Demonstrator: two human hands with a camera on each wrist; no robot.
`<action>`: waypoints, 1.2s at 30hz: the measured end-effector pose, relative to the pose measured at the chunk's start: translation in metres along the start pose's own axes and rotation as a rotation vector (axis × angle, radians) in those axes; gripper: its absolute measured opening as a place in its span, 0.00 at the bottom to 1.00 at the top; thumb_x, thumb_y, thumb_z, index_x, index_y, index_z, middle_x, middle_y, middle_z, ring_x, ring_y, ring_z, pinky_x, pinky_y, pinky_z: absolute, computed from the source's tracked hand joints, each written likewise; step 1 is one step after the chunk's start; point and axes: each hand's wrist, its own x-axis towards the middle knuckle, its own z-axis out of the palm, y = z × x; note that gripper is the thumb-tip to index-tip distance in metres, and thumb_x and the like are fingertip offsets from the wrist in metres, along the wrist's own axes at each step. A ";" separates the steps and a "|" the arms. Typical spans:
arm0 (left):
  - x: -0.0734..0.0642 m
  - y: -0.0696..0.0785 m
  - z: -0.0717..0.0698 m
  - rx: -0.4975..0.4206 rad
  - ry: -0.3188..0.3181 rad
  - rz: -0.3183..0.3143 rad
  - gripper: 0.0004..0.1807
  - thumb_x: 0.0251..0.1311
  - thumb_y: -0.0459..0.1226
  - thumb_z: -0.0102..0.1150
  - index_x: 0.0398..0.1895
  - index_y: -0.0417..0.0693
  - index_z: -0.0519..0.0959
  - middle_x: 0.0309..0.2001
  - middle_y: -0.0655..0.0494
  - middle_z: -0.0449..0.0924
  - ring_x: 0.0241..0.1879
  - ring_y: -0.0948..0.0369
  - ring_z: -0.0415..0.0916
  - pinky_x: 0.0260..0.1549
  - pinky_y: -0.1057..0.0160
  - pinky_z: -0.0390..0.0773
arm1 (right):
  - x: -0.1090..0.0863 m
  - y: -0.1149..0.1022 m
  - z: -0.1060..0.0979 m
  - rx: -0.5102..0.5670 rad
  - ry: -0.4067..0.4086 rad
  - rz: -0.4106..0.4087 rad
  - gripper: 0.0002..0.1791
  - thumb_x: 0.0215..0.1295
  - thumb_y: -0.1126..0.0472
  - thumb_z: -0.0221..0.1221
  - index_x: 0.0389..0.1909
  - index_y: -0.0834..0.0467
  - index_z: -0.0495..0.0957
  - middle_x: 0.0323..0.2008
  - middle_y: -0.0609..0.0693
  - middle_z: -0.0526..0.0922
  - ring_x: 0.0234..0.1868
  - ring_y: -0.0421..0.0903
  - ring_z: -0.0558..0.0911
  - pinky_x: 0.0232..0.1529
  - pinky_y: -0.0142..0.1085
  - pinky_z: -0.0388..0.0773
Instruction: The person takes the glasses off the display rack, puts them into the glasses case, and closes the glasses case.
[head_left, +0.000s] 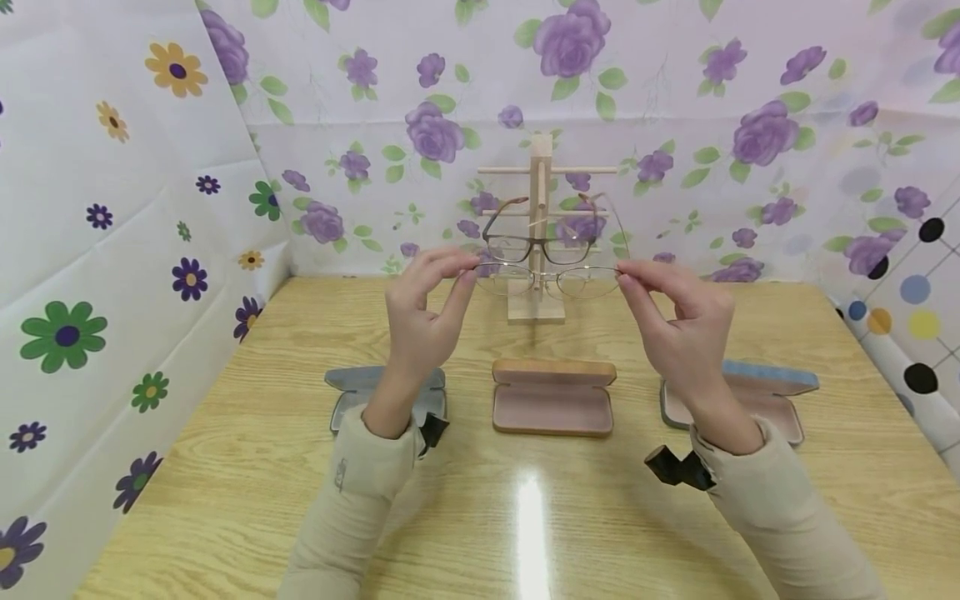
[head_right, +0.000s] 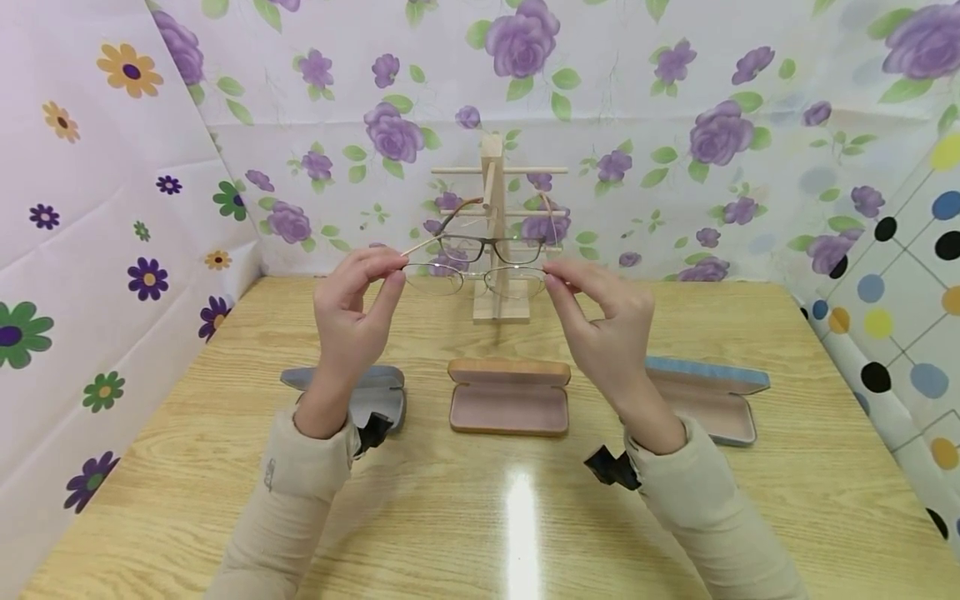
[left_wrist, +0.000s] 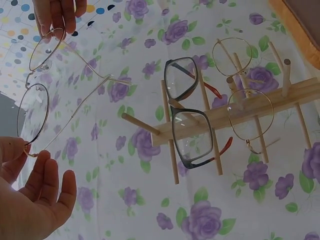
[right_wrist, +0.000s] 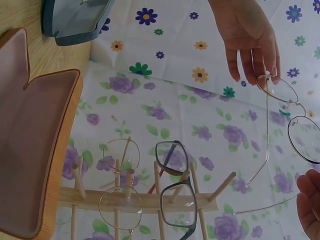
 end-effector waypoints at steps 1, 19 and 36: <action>-0.001 0.000 0.000 -0.002 -0.002 -0.003 0.07 0.57 0.29 0.55 0.31 0.29 0.79 0.33 0.39 0.78 0.35 0.53 0.75 0.37 0.63 0.74 | -0.001 0.000 0.000 -0.001 -0.001 -0.002 0.04 0.54 0.74 0.60 0.30 0.71 0.82 0.28 0.58 0.83 0.30 0.36 0.79 0.36 0.28 0.75; -0.023 -0.001 -0.003 0.056 -0.068 -0.056 0.11 0.59 0.33 0.54 0.32 0.30 0.80 0.34 0.39 0.78 0.37 0.51 0.76 0.39 0.61 0.75 | -0.021 0.006 -0.007 -0.069 -0.061 -0.012 0.05 0.54 0.72 0.60 0.31 0.69 0.83 0.28 0.60 0.83 0.31 0.34 0.78 0.36 0.27 0.73; -0.042 0.001 -0.003 -0.046 -0.126 -0.263 0.12 0.53 0.24 0.56 0.41 0.26 0.76 0.35 0.36 0.77 0.36 0.51 0.76 0.38 0.61 0.77 | -0.047 0.014 -0.012 -0.143 -0.091 -0.018 0.08 0.58 0.65 0.60 0.32 0.67 0.83 0.30 0.59 0.83 0.34 0.32 0.79 0.38 0.25 0.73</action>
